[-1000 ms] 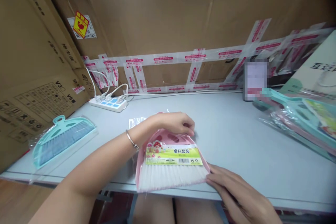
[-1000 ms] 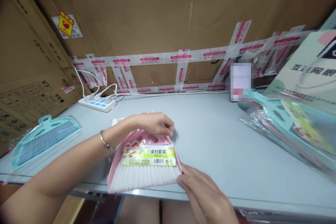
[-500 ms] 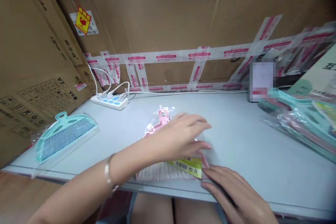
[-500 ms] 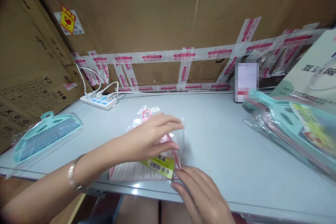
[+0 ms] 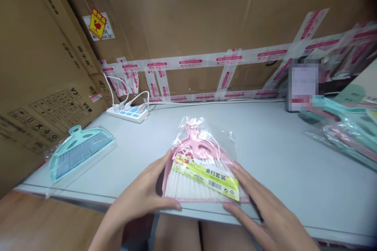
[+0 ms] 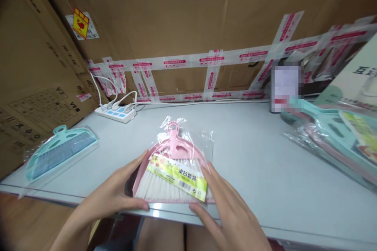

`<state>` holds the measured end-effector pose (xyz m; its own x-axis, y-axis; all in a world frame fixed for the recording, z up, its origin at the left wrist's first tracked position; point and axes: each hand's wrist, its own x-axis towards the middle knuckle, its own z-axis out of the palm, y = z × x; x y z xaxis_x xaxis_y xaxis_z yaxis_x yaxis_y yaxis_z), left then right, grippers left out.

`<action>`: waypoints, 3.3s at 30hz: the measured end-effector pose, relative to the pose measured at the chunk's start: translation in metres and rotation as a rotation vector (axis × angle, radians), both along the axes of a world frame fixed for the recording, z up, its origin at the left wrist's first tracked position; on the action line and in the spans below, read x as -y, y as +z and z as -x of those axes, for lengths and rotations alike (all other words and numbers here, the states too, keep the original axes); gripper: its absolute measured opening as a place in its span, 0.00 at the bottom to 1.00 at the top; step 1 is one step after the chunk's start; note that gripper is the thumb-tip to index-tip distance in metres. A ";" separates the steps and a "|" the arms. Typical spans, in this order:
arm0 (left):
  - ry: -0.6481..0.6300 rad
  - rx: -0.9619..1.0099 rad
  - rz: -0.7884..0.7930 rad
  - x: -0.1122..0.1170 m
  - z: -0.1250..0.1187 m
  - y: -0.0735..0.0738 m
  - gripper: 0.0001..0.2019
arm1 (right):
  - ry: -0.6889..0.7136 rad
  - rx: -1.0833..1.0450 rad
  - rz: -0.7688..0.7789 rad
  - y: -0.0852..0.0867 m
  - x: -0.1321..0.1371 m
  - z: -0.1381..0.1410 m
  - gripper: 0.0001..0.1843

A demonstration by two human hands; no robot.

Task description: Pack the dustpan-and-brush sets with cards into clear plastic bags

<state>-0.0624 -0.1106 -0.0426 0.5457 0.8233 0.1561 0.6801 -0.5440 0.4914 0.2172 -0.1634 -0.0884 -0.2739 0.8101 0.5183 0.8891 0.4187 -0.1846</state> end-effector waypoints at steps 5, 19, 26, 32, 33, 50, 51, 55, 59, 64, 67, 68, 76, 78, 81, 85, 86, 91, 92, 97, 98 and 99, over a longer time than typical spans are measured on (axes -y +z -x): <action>0.125 0.111 -0.115 0.017 -0.008 -0.006 0.38 | 0.027 -0.052 0.008 -0.006 0.002 -0.007 0.38; 0.276 0.137 -0.425 0.061 -0.018 -0.039 0.23 | 0.080 -0.154 -0.017 -0.023 0.017 -0.027 0.21; 0.440 0.133 -0.530 0.074 -0.036 -0.055 0.12 | 0.096 -0.158 0.078 0.003 0.005 -0.026 0.24; 0.504 0.164 -0.496 0.075 -0.039 -0.050 0.15 | -0.017 -0.225 0.114 -0.008 0.011 -0.022 0.23; 0.511 0.192 -0.484 0.076 -0.039 -0.049 0.15 | -0.033 -0.239 0.099 -0.009 0.011 -0.021 0.23; 0.747 0.602 -0.190 0.072 -0.060 -0.033 0.05 | 0.075 0.007 -0.243 -0.007 0.013 -0.009 0.27; 0.671 0.553 -0.195 0.071 -0.055 -0.032 0.04 | 0.129 0.039 -0.278 -0.007 0.013 -0.009 0.22; 0.220 0.345 -0.322 0.067 -0.032 -0.026 0.09 | 0.358 0.030 -0.362 -0.001 0.013 -0.006 0.13; 0.111 0.190 -0.539 0.067 -0.019 -0.027 0.09 | 0.351 -0.135 -0.433 0.007 0.009 -0.001 0.10; 0.100 0.156 -0.652 0.061 -0.015 -0.027 0.08 | 0.350 -0.168 -0.427 0.008 0.006 0.001 0.11; 0.071 0.194 -0.591 0.054 -0.021 -0.026 0.09 | 0.207 -0.217 -0.339 0.004 0.006 0.003 0.08; 0.107 0.208 -0.590 0.053 -0.024 -0.026 0.09 | 0.145 -0.222 -0.304 0.002 0.006 0.004 0.06; 0.667 0.273 -0.544 0.052 -0.046 -0.045 0.06 | -0.129 -0.299 -0.018 0.001 -0.003 0.008 0.10; 0.694 0.244 -0.541 0.051 -0.046 -0.048 0.12 | -0.126 -0.284 0.009 0.001 -0.004 0.007 0.09; 0.693 0.197 -0.593 0.047 -0.047 -0.050 0.16 | -0.135 -0.283 0.030 0.001 -0.004 0.007 0.09; 0.698 0.221 -0.672 0.044 -0.050 -0.050 0.15 | -0.136 -0.285 0.049 0.001 -0.004 0.009 0.10; 0.695 0.227 -0.697 0.043 -0.050 -0.050 0.14 | -0.129 -0.278 0.051 0.001 -0.004 0.009 0.10; 0.675 0.200 -0.703 0.045 -0.053 -0.047 0.13 | -0.116 -0.265 0.020 -0.002 -0.005 0.008 0.10; 0.679 0.198 -0.689 0.045 -0.054 -0.046 0.13 | -0.111 -0.264 0.005 -0.002 -0.005 0.008 0.10; 0.638 0.262 -0.625 0.051 -0.050 -0.044 0.13 | -0.111 -0.286 -0.096 -0.002 -0.001 0.009 0.10; 0.612 0.336 -0.586 0.054 -0.047 -0.043 0.11 | -0.097 -0.289 -0.130 0.000 0.001 0.009 0.10; 0.591 0.444 -0.526 0.057 -0.044 -0.041 0.08 | -0.066 -0.293 -0.162 0.001 0.003 0.008 0.09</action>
<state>-0.0185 -0.1675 -0.0838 -0.1427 0.7132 0.6863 0.7271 -0.3949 0.5616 0.2093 -0.1669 -0.0872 -0.0437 0.7218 0.6907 0.8345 0.4065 -0.3720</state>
